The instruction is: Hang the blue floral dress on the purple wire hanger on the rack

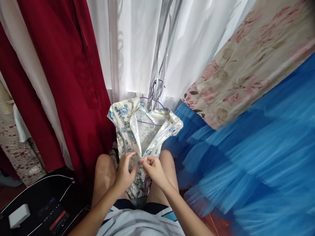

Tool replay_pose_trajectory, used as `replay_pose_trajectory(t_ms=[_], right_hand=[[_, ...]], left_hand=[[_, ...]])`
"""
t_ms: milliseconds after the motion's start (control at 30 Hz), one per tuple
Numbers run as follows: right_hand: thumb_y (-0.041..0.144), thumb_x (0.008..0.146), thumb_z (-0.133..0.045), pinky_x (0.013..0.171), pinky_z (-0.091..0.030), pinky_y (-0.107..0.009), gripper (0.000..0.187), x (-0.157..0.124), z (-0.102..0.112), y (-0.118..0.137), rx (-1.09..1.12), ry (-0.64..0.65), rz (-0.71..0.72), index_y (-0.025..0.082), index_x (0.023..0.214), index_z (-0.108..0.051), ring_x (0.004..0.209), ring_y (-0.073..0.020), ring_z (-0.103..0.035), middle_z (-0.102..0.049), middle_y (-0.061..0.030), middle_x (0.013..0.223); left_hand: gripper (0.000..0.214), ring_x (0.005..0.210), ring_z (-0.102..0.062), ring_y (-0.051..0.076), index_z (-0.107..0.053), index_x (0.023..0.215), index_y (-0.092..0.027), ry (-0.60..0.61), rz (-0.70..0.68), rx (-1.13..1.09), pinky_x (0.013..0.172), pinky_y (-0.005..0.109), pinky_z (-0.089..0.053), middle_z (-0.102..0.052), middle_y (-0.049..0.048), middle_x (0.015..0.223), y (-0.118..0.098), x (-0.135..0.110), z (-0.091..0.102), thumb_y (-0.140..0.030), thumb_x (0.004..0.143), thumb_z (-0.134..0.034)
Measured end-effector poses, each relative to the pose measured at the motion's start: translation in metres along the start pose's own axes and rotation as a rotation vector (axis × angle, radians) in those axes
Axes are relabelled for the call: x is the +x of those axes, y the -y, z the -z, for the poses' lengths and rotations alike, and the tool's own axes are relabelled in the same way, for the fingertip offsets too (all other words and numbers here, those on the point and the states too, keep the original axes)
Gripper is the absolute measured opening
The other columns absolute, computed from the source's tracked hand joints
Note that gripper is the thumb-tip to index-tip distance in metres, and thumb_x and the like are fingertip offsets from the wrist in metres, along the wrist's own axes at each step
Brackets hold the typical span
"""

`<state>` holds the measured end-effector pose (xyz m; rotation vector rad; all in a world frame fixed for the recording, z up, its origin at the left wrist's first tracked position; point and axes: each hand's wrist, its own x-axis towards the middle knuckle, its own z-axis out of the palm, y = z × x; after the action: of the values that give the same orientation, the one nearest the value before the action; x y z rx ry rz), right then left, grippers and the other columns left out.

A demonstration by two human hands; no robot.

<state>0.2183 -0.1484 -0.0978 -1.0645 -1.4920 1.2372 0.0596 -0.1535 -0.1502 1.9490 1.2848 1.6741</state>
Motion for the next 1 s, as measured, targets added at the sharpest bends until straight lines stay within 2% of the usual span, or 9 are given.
replay_pose_trajectory(t_ms=[67, 167, 233, 400, 533, 700, 867, 933, 1000], right_hand=[[0.039, 0.085, -0.063, 0.044, -0.03, -0.022, 0.03, -0.002, -0.016, 0.004, -0.025, 0.041, 0.025, 0.018, 0.066, -0.053, 0.043, -0.0097, -0.045, -0.052, 0.0033, 0.048], [0.04, 0.085, -0.063, 0.046, -0.034, -0.022, 0.03, -0.004, -0.027, 0.008, 0.022, 0.05, 0.037, 0.018, 0.067, -0.055, 0.045, -0.0101, -0.049, -0.055, 0.002, 0.05], [0.042, 0.085, -0.062, 0.045, -0.034, -0.022, 0.032, -0.004, -0.024, 0.012, 0.105, 0.033, 0.011, 0.018, 0.065, -0.054, 0.042, -0.0092, -0.045, -0.053, 0.0028, 0.047], [0.045, 0.079, -0.064, 0.038, -0.03, -0.021, 0.031, 0.017, 0.006, 0.041, 0.189, -0.088, -0.043, 0.018, 0.066, -0.059, 0.037, -0.0089, -0.04, -0.051, 0.0031, 0.044], [0.047, 0.076, -0.069, 0.037, -0.029, -0.02, 0.033, 0.057, 0.042, 0.091, 0.221, -0.246, 0.105, 0.015, 0.069, -0.063, 0.038, -0.0083, -0.043, -0.053, 0.0022, 0.047], [0.042, 0.074, -0.072, 0.038, -0.03, -0.02, 0.03, 0.101, 0.07, 0.145, 0.184, -0.268, 0.243, 0.014, 0.067, -0.064, 0.04, -0.007, -0.044, -0.055, 0.0011, 0.051], [0.04, 0.078, -0.068, 0.039, -0.03, -0.02, 0.028, 0.108, 0.067, 0.149, 0.201, -0.303, 0.313, 0.015, 0.069, -0.064, 0.04, -0.0066, -0.042, -0.054, 0.0024, 0.051], [0.042, 0.08, -0.067, 0.04, -0.031, -0.021, 0.028, 0.103, 0.065, 0.142, 0.176, -0.284, 0.338, 0.016, 0.072, -0.064, 0.04, -0.0079, -0.043, -0.055, 0.0025, 0.05], [0.044, 0.08, -0.067, 0.041, -0.033, -0.023, 0.028, 0.098, 0.064, 0.136, 0.153, -0.267, 0.351, 0.017, 0.074, -0.062, 0.04, -0.0094, -0.044, -0.055, 0.0029, 0.049]], left_hand=[[0.031, 0.108, -0.062, 0.025, -0.057, 0.117, -0.018, 0.154, 0.055, -0.095, 0.093, 0.039, -0.05, -0.065, 0.0113, 0.113, 0.0, -0.006, -0.007, -0.015, 0.087, -0.054], [0.013, 0.085, -0.066, 0.021, -0.061, 0.096, -0.017, 0.197, 0.142, -0.17, 0.076, 0.031, -0.05, -0.068, 0.0078, 0.092, -0.005, -0.007, -0.008, -0.019, 0.09, -0.049], [0.014, 0.079, -0.064, 0.021, -0.06, 0.086, -0.018, 0.243, 0.169, -0.131, 0.072, 0.029, -0.047, -0.067, 0.0061, 0.083, -0.011, -0.003, -0.003, -0.024, 0.092, -0.049], [0.018, 0.072, -0.062, 0.022, -0.063, 0.081, -0.023, 0.351, 0.196, 0.026, 0.065, 0.029, -0.039, -0.065, 0.0069, 0.074, -0.034, -0.005, -0.007, -0.028, 0.092, -0.05], [0.019, 0.077, -0.065, 0.026, -0.066, 0.085, -0.024, 0.462, 0.152, 0.165, 0.063, 0.031, -0.035, -0.069, 0.0107, 0.079, -0.055, -0.013, -0.03, -0.027, 0.092, -0.049], [0.022, 0.082, -0.067, 0.029, -0.067, 0.095, -0.023, 0.577, 0.077, 0.292, 0.065, 0.032, -0.037, -0.072, 0.0132, 0.091, -0.072, -0.009, -0.06, -0.019, 0.089, -0.046], [0.022, 0.074, -0.067, 0.029, -0.071, 0.089, -0.019, 0.696, 0.027, 0.375, 0.068, 0.034, -0.043, -0.071, 0.0137, 0.082, -0.06, 0.016, -0.067, -0.014, 0.081, -0.051], [0.016, 0.076, -0.067, 0.029, -0.072, 0.08, -0.02, 0.704, 0.002, 0.328, 0.073, 0.035, -0.045, -0.071, 0.0125, 0.078, -0.054, 0.04, -0.055, -0.014, 0.078, -0.057], [0.012, 0.084, -0.066, 0.029, -0.073, 0.079, -0.022, 0.623, -0.054, 0.187, 0.08, 0.035, -0.045, -0.072, 0.0106, 0.083, -0.054, 0.073, -0.037, -0.019, 0.078, -0.062]])
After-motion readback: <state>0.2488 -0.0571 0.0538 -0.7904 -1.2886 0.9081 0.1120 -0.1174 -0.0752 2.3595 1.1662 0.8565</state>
